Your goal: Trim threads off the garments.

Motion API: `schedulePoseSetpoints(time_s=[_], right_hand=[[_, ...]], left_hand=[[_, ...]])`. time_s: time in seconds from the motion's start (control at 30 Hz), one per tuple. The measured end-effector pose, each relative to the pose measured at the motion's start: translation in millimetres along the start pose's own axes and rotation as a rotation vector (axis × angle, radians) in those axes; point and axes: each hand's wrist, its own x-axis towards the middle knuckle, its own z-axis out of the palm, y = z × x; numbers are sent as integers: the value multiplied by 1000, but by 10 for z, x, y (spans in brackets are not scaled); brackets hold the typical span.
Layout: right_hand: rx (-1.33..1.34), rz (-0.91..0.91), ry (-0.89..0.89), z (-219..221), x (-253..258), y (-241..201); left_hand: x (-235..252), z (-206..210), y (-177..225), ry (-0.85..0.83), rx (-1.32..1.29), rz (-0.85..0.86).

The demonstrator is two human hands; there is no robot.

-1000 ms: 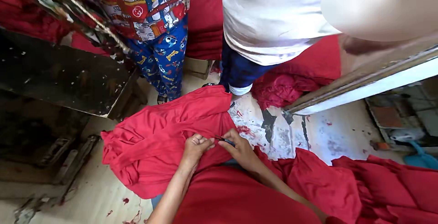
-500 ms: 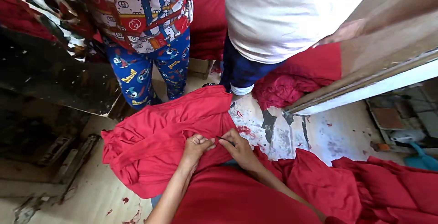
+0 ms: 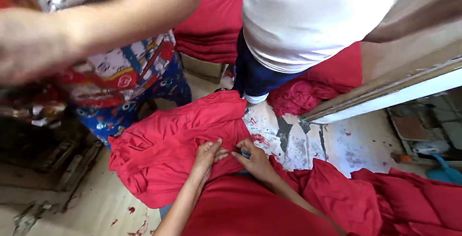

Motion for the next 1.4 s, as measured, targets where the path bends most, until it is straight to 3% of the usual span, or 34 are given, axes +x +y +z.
schedulePoseSetpoints(time_s=[0.33,1.4], right_hand=[[-61,-148,55,-68,-2,4],[-175,-189,12,-126,60,-58]], left_hand=[[-21,-3,-16,17,-101,73],[-6,-66,-70,-80,15,160]])
